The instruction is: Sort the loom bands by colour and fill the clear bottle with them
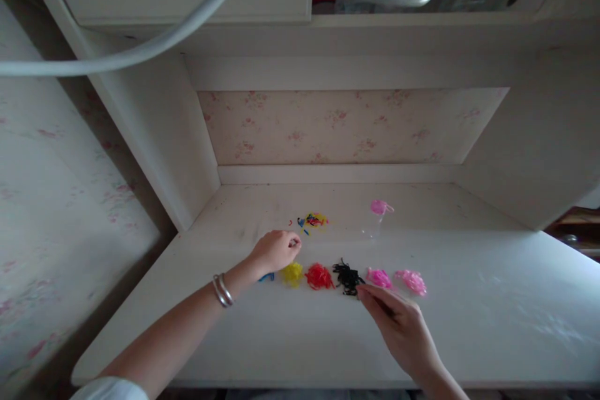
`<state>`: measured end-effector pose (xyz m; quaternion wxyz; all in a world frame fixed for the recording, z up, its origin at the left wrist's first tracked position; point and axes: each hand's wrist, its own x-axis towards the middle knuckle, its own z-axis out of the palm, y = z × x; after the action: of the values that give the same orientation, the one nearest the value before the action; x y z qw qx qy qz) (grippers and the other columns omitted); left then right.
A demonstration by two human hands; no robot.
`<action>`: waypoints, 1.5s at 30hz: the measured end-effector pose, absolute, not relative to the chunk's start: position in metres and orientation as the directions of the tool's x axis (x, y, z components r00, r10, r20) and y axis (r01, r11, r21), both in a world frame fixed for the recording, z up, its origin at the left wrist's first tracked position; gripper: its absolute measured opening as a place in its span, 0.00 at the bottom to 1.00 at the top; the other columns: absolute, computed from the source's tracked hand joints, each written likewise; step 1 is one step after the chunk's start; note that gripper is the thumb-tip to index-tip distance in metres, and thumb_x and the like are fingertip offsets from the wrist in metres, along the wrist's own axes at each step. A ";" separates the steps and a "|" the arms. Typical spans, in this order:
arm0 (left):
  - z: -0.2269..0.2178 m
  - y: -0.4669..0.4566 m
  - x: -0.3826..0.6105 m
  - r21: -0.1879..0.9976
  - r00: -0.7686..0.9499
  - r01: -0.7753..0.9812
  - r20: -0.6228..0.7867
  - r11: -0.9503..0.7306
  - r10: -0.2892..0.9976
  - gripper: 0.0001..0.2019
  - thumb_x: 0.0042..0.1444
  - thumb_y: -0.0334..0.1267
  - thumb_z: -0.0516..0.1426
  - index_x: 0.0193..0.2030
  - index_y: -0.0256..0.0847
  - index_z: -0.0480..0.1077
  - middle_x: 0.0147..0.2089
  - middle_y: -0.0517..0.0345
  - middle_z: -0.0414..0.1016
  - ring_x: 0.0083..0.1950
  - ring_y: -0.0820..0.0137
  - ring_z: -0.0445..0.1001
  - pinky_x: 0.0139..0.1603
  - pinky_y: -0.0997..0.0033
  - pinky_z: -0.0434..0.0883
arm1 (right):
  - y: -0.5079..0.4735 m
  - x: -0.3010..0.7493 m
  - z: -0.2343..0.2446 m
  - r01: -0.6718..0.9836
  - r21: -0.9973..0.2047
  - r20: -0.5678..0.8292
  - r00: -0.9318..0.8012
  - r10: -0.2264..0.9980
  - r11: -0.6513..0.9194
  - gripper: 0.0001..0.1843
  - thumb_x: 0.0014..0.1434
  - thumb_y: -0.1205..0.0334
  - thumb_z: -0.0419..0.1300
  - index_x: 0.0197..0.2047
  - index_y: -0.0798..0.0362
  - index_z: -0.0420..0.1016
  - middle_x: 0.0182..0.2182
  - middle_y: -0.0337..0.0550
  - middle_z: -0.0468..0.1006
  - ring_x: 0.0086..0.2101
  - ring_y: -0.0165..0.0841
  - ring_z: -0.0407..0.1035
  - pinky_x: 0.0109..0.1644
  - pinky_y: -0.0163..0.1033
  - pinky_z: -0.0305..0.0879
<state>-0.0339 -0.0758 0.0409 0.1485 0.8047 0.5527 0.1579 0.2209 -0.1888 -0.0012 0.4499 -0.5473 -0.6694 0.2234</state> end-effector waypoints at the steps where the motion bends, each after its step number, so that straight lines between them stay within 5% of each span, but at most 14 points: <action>1: 0.038 -0.068 -0.028 0.365 0.310 0.876 0.074 -0.315 0.948 0.14 0.56 0.45 0.51 0.39 0.45 0.75 0.38 0.54 0.79 0.39 0.66 0.75 0.40 0.71 0.67 | -0.195 0.227 -0.012 0.522 -0.808 0.351 0.052 0.935 0.274 0.14 0.57 0.54 0.58 0.37 0.54 0.79 0.28 0.42 0.79 0.26 0.31 0.71 0.29 0.30 0.67; 5: 0.029 -0.042 -0.010 0.233 0.218 0.947 0.043 -0.222 0.975 0.13 0.54 0.44 0.52 0.41 0.44 0.75 0.42 0.50 0.78 0.42 0.63 0.75 0.41 0.69 0.67 | -0.206 0.241 -0.033 0.473 -0.853 0.331 0.166 0.929 0.220 0.15 0.55 0.53 0.59 0.36 0.56 0.80 0.26 0.42 0.78 0.26 0.31 0.72 0.28 0.28 0.67; 16: 0.012 -0.020 -0.002 0.175 0.202 0.962 0.060 -0.209 0.978 0.13 0.57 0.38 0.49 0.39 0.41 0.73 0.44 0.48 0.76 0.43 0.62 0.74 0.41 0.68 0.68 | -0.204 0.240 -0.029 0.351 -0.931 0.187 0.210 0.960 0.105 0.19 0.52 0.50 0.60 0.37 0.58 0.80 0.28 0.45 0.79 0.29 0.35 0.73 0.30 0.29 0.68; 23: 0.026 -0.042 -0.014 0.218 0.191 0.952 0.131 -0.217 0.973 0.11 0.58 0.38 0.49 0.38 0.43 0.73 0.44 0.52 0.76 0.44 0.66 0.73 0.43 0.70 0.66 | -0.203 0.239 -0.028 0.360 -0.929 0.162 0.184 0.969 0.087 0.19 0.53 0.50 0.60 0.37 0.57 0.80 0.30 0.46 0.80 0.31 0.36 0.73 0.32 0.30 0.68; 33: 0.025 -0.129 -0.046 0.435 0.233 0.845 0.225 -0.312 0.946 0.11 0.59 0.40 0.50 0.37 0.43 0.72 0.37 0.57 0.76 0.35 0.71 0.72 0.38 0.73 0.65 | -0.200 0.234 -0.021 0.292 -0.956 0.081 0.164 0.983 0.030 0.20 0.51 0.50 0.61 0.40 0.57 0.79 0.31 0.45 0.79 0.32 0.35 0.72 0.31 0.30 0.67; 39: 0.004 -0.139 -0.047 0.455 0.191 0.845 0.236 -0.281 0.953 0.11 0.59 0.38 0.49 0.36 0.42 0.73 0.37 0.56 0.75 0.35 0.71 0.72 0.38 0.72 0.65 | -0.176 0.217 0.020 0.488 -0.865 0.083 -0.096 0.992 0.119 0.20 0.56 0.48 0.55 0.38 0.54 0.79 0.26 0.40 0.77 0.25 0.30 0.67 0.25 0.30 0.60; 45: 0.012 -0.140 -0.052 0.531 0.140 0.801 0.283 -0.277 0.949 0.14 0.62 0.41 0.46 0.39 0.43 0.71 0.36 0.57 0.75 0.36 0.71 0.72 0.38 0.73 0.65 | -0.105 0.188 0.043 0.719 -0.649 0.113 -0.236 0.965 0.251 0.16 0.57 0.52 0.52 0.36 0.49 0.79 0.27 0.38 0.78 0.29 0.31 0.70 0.34 0.31 0.61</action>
<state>-0.0519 -0.1398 0.0122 0.1272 0.7443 0.5877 0.2907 0.1881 -0.1051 0.0429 0.2563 -0.5626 -0.7482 0.2407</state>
